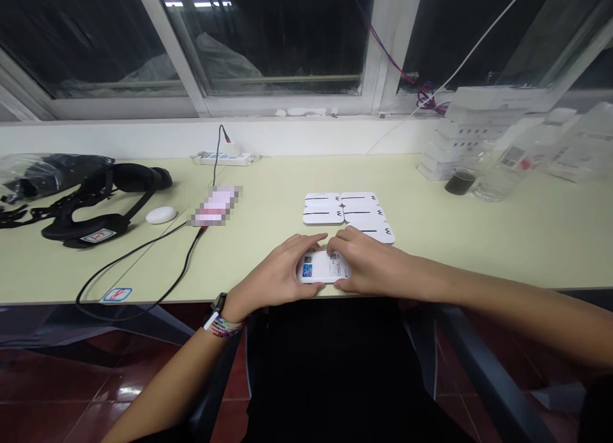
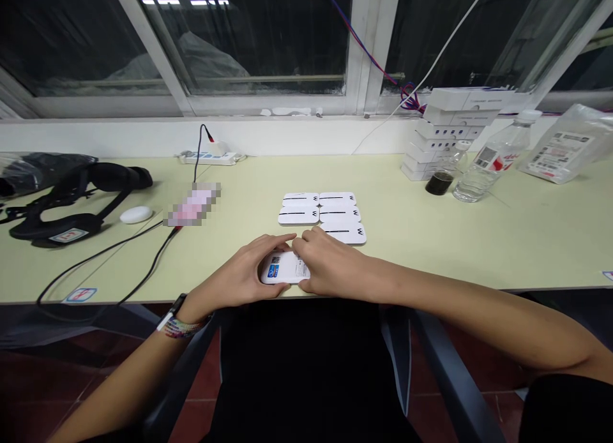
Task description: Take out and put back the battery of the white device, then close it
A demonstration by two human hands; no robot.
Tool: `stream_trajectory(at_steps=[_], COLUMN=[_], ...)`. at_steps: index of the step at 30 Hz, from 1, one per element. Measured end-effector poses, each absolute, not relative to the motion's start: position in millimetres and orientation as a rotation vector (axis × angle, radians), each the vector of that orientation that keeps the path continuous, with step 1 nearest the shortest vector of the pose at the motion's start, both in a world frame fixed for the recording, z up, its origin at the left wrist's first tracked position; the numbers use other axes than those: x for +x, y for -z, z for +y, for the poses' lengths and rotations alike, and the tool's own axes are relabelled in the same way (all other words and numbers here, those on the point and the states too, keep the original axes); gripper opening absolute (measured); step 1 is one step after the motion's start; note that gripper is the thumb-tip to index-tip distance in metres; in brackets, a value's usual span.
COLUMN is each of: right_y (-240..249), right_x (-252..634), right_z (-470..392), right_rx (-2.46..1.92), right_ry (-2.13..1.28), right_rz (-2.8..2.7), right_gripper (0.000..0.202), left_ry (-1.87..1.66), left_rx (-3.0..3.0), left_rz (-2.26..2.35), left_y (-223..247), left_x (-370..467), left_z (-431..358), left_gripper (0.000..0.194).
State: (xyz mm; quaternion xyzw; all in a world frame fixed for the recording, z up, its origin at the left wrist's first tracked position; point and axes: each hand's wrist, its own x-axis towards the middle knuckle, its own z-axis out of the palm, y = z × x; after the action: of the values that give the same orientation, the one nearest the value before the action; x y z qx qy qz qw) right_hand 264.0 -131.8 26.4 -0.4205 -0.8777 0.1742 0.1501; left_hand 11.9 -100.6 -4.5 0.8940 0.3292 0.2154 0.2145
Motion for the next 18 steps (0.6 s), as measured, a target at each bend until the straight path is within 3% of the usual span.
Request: stream_trajectory(at_steps=[5,8,11,14,18], right_y=[-35,-40,-45,-46,-41], right_x=[263,264,271,285,308], right_z=[-121,-116,-111,-102,-86], right_rx=[-1.215,-1.230,-1.223,-1.200,-1.277], right_ry=[-0.581,-0.617,-0.689,-0.810,-0.738], right_rz=[-2.517,-2.552,-2.551,-2.450,-2.268], right_gripper=[0.035,0.034,0.029,0.009,0.029], left_ry=[-0.605,-0.614,-0.625,-0.645,-0.664], left_rx=[2.480,2.434,2.391,2.367,2.318], left_rz=[0.853,0.868,0.921,0.967,1.025], left_y=[6,10,14,16,15], left_x=[11,10,9,10,11], left_z=[-100,-100,-100,-99,-98], left_gripper=[0.079,0.086,0.095,0.097,0.103])
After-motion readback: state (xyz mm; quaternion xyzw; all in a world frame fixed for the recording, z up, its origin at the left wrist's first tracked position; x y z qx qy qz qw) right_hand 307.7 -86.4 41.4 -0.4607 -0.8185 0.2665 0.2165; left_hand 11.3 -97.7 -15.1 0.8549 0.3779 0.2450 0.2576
